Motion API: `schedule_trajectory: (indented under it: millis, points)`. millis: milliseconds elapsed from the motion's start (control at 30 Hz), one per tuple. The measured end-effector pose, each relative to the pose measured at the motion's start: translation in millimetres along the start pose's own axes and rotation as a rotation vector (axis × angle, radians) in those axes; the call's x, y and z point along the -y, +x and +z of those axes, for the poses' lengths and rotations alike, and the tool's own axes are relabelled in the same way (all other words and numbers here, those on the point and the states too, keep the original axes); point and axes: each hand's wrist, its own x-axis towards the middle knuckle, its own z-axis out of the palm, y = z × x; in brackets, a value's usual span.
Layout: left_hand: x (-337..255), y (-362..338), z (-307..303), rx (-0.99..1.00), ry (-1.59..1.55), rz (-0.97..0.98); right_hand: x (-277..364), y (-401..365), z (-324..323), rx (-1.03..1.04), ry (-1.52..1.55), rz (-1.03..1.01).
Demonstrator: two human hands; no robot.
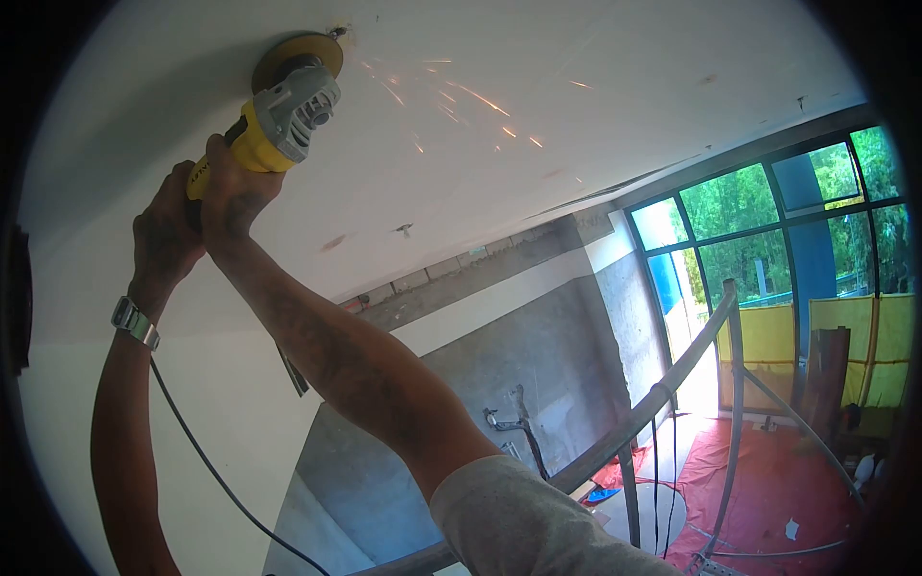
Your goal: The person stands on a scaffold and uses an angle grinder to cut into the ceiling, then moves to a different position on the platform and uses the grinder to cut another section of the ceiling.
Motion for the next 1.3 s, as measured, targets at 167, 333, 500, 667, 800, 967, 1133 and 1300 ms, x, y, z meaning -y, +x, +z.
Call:
schedule_trajectory:
  millis: [167, 333, 500, 667, 800, 967, 1133, 1300]
  points:
    - [-1.0, -0.3, -2.3, -0.018, -0.017, -0.004, 6.5, -2.4, 1.1, 0.014, -0.01, 0.031]
    - [-3.6, 0.2, -2.5, -0.027, -0.013, 0.025, 6.8, -0.6, -0.2, 0.024, -0.033, -0.01]
    - [-4.0, -0.4, -3.6, -0.027, -0.009, 0.0, 8.3, -1.4, 2.6, 0.029, -0.006, 0.002]
    - [-2.1, 1.1, -3.7, -0.023, -0.008, 0.013, 7.5, -1.1, 4.4, 0.022, -0.006, -0.042]
    - [-3.4, 1.7, -5.4, -0.033, -0.015, 0.039, 12.9, -2.3, 1.5, 0.038, -0.02, -0.014]
    - [-6.6, 3.3, -7.5, -0.032, 0.022, 0.023, 15.2, -0.9, 4.4, 0.005, -0.028, -0.006]
    - [-7.7, 3.8, -19.4, -0.004, 0.025, -0.002, 16.4, -4.7, 9.9, 0.021, -0.011, -0.002]
    - [-5.9, 2.8, -19.1, -0.012, 0.003, 0.002, 17.7, -6.8, 11.5, 0.03, -0.006, -0.015]
